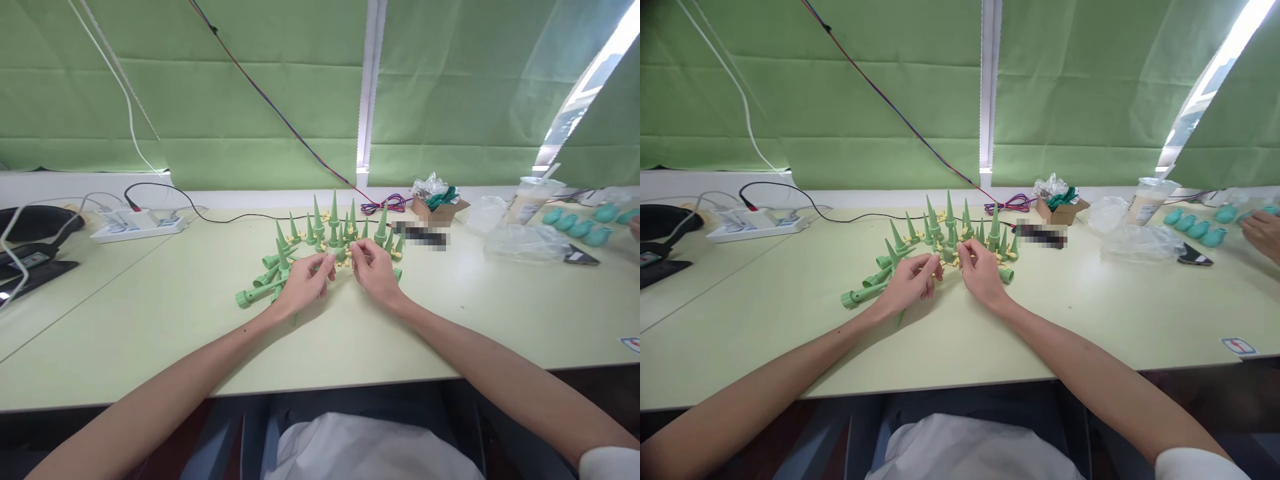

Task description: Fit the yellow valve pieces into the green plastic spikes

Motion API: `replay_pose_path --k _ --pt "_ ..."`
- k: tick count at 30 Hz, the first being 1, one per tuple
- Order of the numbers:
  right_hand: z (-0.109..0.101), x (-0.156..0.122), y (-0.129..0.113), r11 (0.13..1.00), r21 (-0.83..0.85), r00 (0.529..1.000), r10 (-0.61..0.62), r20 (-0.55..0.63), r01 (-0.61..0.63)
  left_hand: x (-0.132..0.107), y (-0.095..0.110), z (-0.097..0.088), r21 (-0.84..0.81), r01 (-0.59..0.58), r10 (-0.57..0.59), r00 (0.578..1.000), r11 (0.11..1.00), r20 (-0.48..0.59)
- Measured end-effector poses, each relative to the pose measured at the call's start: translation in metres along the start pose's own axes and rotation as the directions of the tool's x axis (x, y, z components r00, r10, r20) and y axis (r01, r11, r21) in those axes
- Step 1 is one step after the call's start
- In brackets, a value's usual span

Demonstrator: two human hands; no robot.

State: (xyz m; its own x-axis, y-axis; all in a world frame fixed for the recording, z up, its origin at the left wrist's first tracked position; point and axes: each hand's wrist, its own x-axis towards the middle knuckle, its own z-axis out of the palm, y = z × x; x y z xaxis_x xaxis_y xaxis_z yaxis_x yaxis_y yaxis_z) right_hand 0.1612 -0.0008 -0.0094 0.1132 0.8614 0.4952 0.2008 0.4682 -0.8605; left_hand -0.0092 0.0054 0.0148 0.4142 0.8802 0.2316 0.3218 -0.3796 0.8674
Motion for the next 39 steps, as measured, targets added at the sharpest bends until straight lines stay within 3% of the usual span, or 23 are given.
replay_pose_path --k 5,10,19,29,36,39 --pt "0.0012 -0.0006 -0.0022 0.998 0.060 0.998 -0.004 0.060 0.000 0.0031 -0.0033 0.0002 -0.150 0.124 -0.112 0.990 0.981 0.085" --pt "0.0000 0.0001 -0.0006 0.997 0.074 0.997 -0.003 0.076 -0.003 0.0030 -0.0040 0.0003 -0.170 0.132 -0.116 0.988 0.977 0.099" --pt "0.0001 0.0019 0.0003 0.998 0.062 0.997 0.001 0.076 -0.006 -0.0021 -0.0025 0.0012 -0.039 0.048 -0.044 0.995 0.998 0.091" --pt "0.0002 -0.0003 -0.0069 1.000 -0.030 0.996 0.009 0.083 -0.007 -0.0023 -0.0056 0.0010 0.144 -0.069 0.072 0.997 0.987 -0.015" --pt "0.0005 0.0000 -0.0043 0.997 -0.072 0.996 0.015 0.087 -0.009 0.0014 -0.0103 0.0007 0.226 -0.180 0.207 0.973 0.957 -0.098" --pt "0.0012 -0.0001 -0.0031 0.996 -0.091 0.997 0.027 0.066 -0.021 0.0016 -0.0092 0.0011 0.257 -0.159 0.187 0.978 0.953 -0.089"
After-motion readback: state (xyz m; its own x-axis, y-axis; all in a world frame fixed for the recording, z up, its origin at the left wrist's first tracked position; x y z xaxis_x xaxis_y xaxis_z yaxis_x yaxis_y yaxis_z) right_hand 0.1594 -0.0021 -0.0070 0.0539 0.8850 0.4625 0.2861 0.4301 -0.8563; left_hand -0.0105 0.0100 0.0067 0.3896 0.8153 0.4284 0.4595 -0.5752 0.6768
